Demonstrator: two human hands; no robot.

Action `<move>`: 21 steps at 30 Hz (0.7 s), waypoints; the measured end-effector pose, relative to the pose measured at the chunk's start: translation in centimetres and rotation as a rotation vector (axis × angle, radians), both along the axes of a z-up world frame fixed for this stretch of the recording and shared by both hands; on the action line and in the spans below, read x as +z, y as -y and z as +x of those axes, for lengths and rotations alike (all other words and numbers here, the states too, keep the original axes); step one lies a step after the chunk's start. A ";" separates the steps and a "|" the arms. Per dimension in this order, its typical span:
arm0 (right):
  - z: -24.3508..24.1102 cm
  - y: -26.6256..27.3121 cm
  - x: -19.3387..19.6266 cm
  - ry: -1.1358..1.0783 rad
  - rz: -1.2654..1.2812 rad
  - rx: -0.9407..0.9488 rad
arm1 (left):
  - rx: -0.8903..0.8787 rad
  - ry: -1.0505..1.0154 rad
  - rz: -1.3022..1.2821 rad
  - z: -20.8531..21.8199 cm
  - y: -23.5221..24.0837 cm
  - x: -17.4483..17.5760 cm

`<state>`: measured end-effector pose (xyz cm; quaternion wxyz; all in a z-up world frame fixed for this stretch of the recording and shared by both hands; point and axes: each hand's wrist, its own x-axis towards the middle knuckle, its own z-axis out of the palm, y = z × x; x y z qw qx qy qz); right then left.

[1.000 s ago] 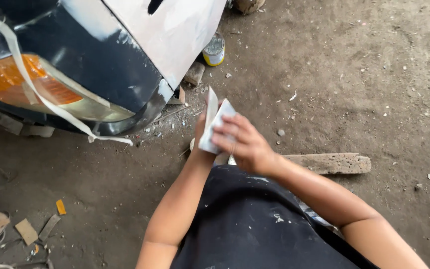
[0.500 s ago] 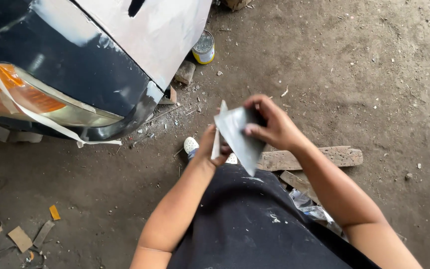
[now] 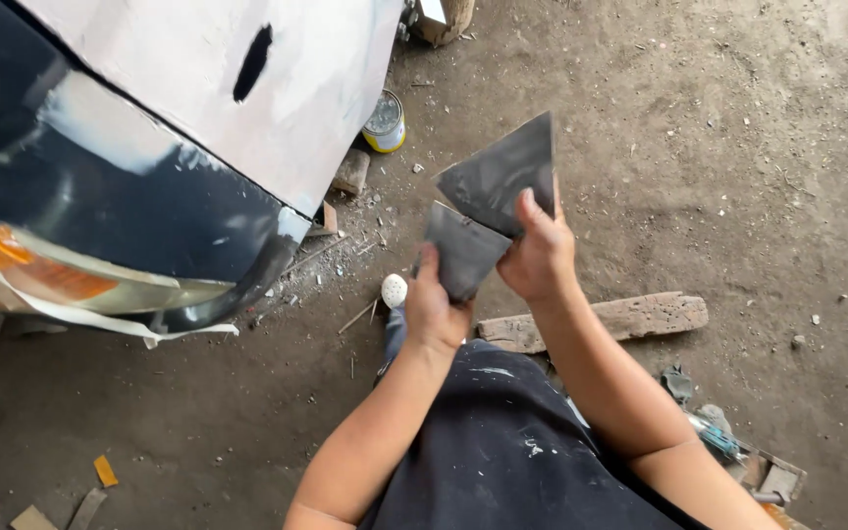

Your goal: The person sands the front fender of a car using a sanding block and sandpaper. They then scrape a purple substance from a can onto a metal sheet using a putty knife.

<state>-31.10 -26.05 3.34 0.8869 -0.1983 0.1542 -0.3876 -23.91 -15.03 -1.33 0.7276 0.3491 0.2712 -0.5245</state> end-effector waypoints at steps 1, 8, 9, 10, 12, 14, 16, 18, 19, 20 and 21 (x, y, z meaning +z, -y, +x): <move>0.1 -0.1 -1.4 0.005 -0.003 -0.003 | -0.003 0.005 -0.003 0.5 0.3 -1.4; 0.2 1.4 -7.1 -0.449 -0.547 0.424 | -0.067 1.191 0.068 10.9 1.0 -4.6; 0.3 1.9 -7.3 -0.659 -0.801 0.541 | -0.149 1.381 0.083 12.7 1.0 -4.3; 0.7 2.2 -7.9 -0.659 -0.800 0.528 | -0.157 1.387 0.073 13.9 1.4 -3.2; 0.9 2.3 -9.2 -0.882 -1.149 0.323 | -0.137 1.348 0.090 15.8 1.7 -1.3; 3.1 3.7 -5.0 -0.938 -1.255 0.203 | -0.238 1.528 0.067 16.3 2.6 0.0; 5.0 4.5 -3.4 -0.987 -1.353 0.089 | -0.349 1.702 0.052 16.5 3.1 0.8; 6.1 4.2 -4.4 -0.948 -1.669 0.090 | -0.483 1.749 0.034 15.9 2.9 0.8; 6.4 3.8 -4.7 -0.947 -1.655 0.116 | -0.495 1.731 0.052 16.4 2.7 0.6; 6.8 3.5 -4.9 -0.932 -1.674 0.192 | -0.504 1.738 0.072 16.9 2.5 0.5; 7.3 3.4 -5.0 -0.910 -1.696 0.260 | -0.509 1.754 0.091 17.6 2.6 0.5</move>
